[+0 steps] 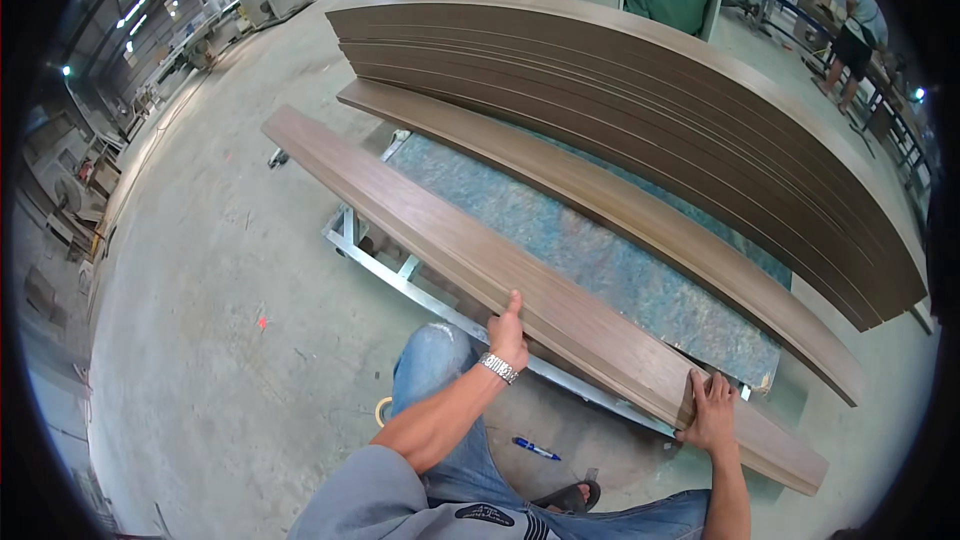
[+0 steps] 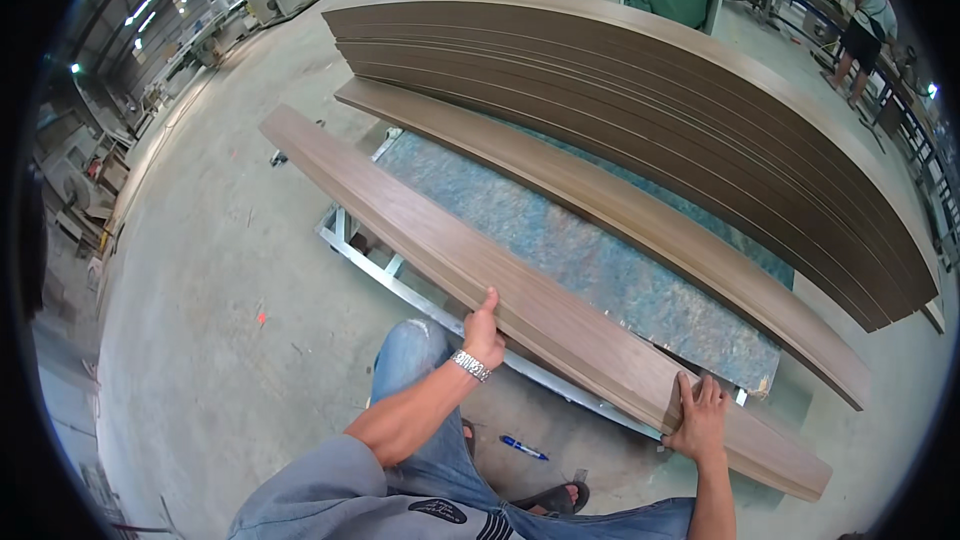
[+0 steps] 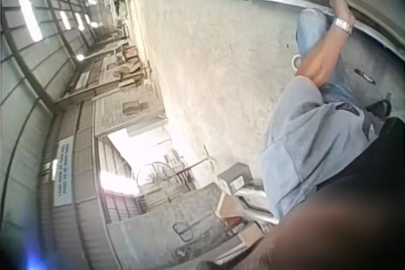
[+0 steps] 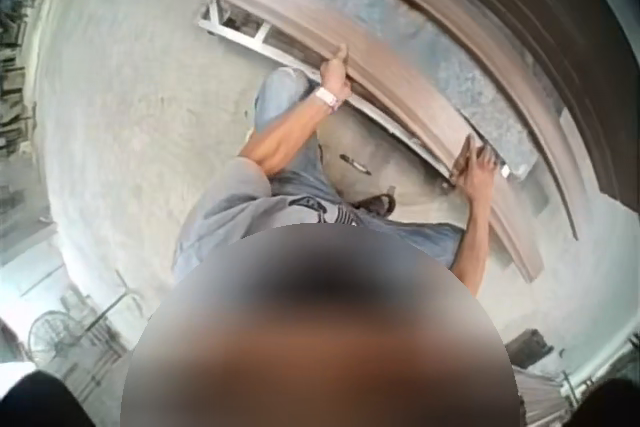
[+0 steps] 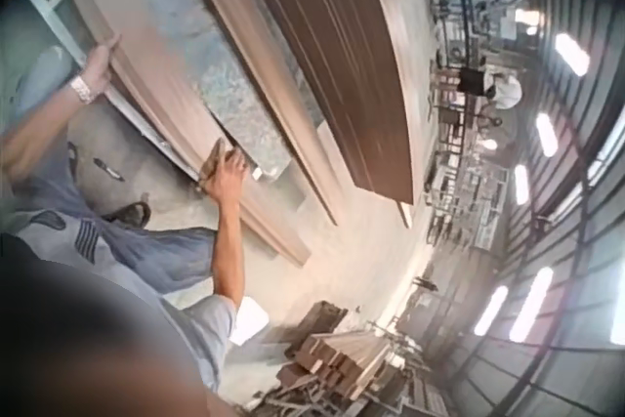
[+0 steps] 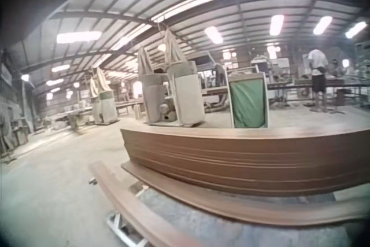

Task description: Sort wooden furniture boards, apply identification tape, and mark them with a pen.

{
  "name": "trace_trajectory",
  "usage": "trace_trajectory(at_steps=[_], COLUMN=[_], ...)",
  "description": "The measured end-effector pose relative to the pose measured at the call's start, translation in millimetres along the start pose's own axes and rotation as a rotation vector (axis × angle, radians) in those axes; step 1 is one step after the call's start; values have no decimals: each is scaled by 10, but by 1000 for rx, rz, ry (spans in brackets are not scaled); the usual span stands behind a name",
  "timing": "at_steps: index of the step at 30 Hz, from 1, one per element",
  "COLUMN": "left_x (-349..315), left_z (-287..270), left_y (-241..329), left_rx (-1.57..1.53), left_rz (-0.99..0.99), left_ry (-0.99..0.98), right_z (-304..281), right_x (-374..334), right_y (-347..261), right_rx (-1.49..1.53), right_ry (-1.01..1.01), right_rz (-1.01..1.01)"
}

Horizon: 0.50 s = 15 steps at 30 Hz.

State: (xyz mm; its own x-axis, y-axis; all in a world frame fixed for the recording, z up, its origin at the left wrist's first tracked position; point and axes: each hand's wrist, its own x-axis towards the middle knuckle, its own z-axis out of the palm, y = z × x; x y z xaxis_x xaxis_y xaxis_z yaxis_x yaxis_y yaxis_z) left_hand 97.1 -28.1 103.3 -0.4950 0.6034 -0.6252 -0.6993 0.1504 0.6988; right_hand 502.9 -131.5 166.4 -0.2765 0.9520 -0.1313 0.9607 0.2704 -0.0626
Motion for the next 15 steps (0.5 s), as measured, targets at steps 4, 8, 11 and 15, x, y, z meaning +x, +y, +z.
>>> trace_trajectory(at_steps=[4,8,11,15], left_x=[8,168,197,185], left_z=[-326,-543,-593,-573], left_y=[78,9,-55,106], left_rx=[9,-70,-39,33], left_rz=[-143,-145,-182,-236], left_ry=[-79,-62,-82,-143], right_z=[21,93,200,-5], right_x=[16,-39,-78,74], right_y=[-141,-230,-152,-215], right_rx=[-38,-66,-90,-39], right_ry=[-55,-113,-76,-164], right_rz=[-13,-47,-83,-64])
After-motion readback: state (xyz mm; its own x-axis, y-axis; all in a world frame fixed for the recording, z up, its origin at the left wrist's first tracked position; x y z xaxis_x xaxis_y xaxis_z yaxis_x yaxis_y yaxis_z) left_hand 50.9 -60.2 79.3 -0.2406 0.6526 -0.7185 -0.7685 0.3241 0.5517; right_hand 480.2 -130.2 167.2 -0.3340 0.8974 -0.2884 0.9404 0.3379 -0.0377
